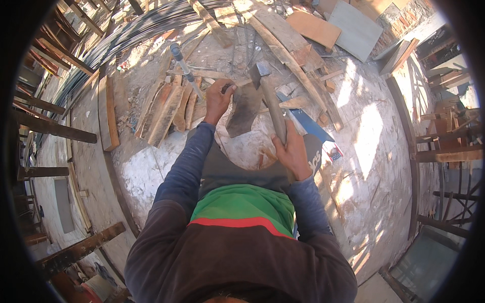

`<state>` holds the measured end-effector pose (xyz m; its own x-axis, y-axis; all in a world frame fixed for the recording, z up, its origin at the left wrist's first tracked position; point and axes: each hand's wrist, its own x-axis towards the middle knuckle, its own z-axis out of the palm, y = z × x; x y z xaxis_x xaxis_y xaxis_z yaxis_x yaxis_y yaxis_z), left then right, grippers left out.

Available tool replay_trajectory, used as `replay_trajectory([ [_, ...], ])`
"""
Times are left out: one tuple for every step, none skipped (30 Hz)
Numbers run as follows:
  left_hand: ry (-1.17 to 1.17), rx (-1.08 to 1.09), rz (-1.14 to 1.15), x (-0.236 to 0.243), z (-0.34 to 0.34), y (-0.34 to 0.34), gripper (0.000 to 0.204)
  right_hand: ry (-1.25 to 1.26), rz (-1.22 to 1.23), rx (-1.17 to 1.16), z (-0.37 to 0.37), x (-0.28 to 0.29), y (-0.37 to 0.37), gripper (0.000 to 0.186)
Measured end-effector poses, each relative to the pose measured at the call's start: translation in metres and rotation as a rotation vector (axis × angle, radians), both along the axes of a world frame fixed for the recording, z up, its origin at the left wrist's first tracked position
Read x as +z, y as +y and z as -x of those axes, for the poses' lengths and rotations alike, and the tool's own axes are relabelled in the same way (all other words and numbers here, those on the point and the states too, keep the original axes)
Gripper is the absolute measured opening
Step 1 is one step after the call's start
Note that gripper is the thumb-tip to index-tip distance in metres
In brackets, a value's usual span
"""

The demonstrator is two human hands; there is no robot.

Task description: The person sits on the floor and uses a hand saw to cut a piece of wood. After cutting, the person uses a hammer to break the wood into smaller pieces.

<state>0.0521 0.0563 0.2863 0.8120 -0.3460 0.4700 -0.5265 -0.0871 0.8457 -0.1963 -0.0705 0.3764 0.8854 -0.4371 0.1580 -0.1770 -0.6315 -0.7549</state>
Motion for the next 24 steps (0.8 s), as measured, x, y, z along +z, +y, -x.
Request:
replay_trajectory([
  [-0.030, -0.009, -0.028, -0.001, -0.005, 0.001, 0.013, -0.002, 0.006, -0.003, 0.001, 0.002, 0.000, 0.037],
  [-0.061, -0.017, -0.055, -0.002, -0.008, 0.002, 0.013, -0.004, 0.012, -0.006, 0.002, 0.003, 0.000, 0.037],
  [-0.030, -0.030, -0.061, 0.001, -0.007, 0.002, 0.014, -0.017, 0.004, -0.020, 0.003, 0.001, 0.001, 0.038],
  [0.001, -0.042, -0.066, 0.005, -0.006, 0.001, 0.014, -0.031, -0.003, -0.033, 0.006, 0.000, 0.002, 0.038],
  [0.032, -0.055, -0.072, 0.007, -0.005, 0.000, 0.015, -0.044, -0.010, -0.046, 0.008, -0.001, 0.002, 0.039],
  [0.016, -0.065, -0.087, 0.005, -0.006, 0.001, 0.017, -0.028, -0.009, -0.028, 0.009, -0.002, 0.002, 0.039],
  [0.000, -0.077, -0.102, 0.001, -0.008, 0.001, 0.018, -0.011, -0.008, -0.011, 0.009, -0.001, 0.001, 0.040],
  [-0.016, -0.089, -0.117, -0.001, -0.010, 0.001, 0.019, 0.006, -0.008, 0.006, 0.009, -0.002, 0.001, 0.040],
  [0.000, -0.105, -0.062, -0.002, -0.011, -0.003, 0.022, 0.020, 0.002, 0.000, 0.009, -0.004, 0.000, 0.041],
  [0.016, -0.120, -0.007, -0.003, -0.011, -0.007, 0.025, 0.035, 0.011, -0.006, 0.007, -0.009, 0.001, 0.041],
  [0.033, -0.135, 0.048, -0.004, -0.011, -0.009, 0.027, 0.049, 0.020, -0.011, 0.006, -0.011, 0.002, 0.041],
  [0.125, -0.184, 0.086, -0.008, -0.010, -0.010, 0.031, 0.053, -0.010, -0.011, 0.004, -0.009, 0.005, 0.042],
  [0.217, -0.231, 0.124, -0.012, -0.008, -0.010, 0.034, 0.056, -0.041, -0.009, 0.003, -0.006, 0.008, 0.043],
  [0.308, -0.278, 0.163, -0.016, -0.007, -0.010, 0.037, 0.060, -0.071, -0.007, 0.002, -0.003, 0.010, 0.044],
  [0.240, -0.230, 0.019, -0.013, -0.002, -0.014, 0.039, 0.061, -0.078, -0.013, 0.002, -0.004, 0.008, 0.044],
  [0.175, -0.184, -0.127, -0.009, 0.008, -0.014, 0.041, 0.067, -0.088, -0.021, 0.006, -0.004, 0.008, 0.043],
  [0.109, -0.138, -0.273, -0.006, 0.014, -0.015, 0.043, 0.072, -0.098, -0.030, 0.009, -0.005, 0.010, 0.043],
  [0.135, -0.139, -0.256, -0.006, 0.012, -0.014, 0.043, 0.060, -0.110, -0.029, 0.011, -0.003, 0.012, 0.043],
  [0.161, -0.141, -0.240, -0.007, 0.010, -0.013, 0.043, 0.047, -0.122, -0.028, 0.012, 0.001, 0.016, 0.042],
  [0.186, -0.143, -0.223, -0.008, 0.008, -0.013, 0.043, 0.035, -0.135, -0.028, 0.013, 0.004, 0.019, 0.042],
  [0.168, -0.144, -0.232, -0.007, 0.008, -0.013, 0.043, 0.049, -0.175, -0.044, 0.016, 0.006, 0.022, 0.042],
  [0.149, -0.146, -0.240, -0.004, 0.004, -0.016, 0.043, 0.063, -0.216, -0.061, 0.018, 0.009, 0.025, 0.042],
  [0.131, -0.147, -0.250, -0.002, 0.000, -0.018, 0.043, 0.077, -0.257, -0.078, 0.020, 0.009, 0.026, 0.042],
  [0.099, -0.158, -0.228, 0.000, -0.003, -0.022, 0.043, 0.067, -0.252, -0.086, 0.021, 0.005, 0.026, 0.042],
])
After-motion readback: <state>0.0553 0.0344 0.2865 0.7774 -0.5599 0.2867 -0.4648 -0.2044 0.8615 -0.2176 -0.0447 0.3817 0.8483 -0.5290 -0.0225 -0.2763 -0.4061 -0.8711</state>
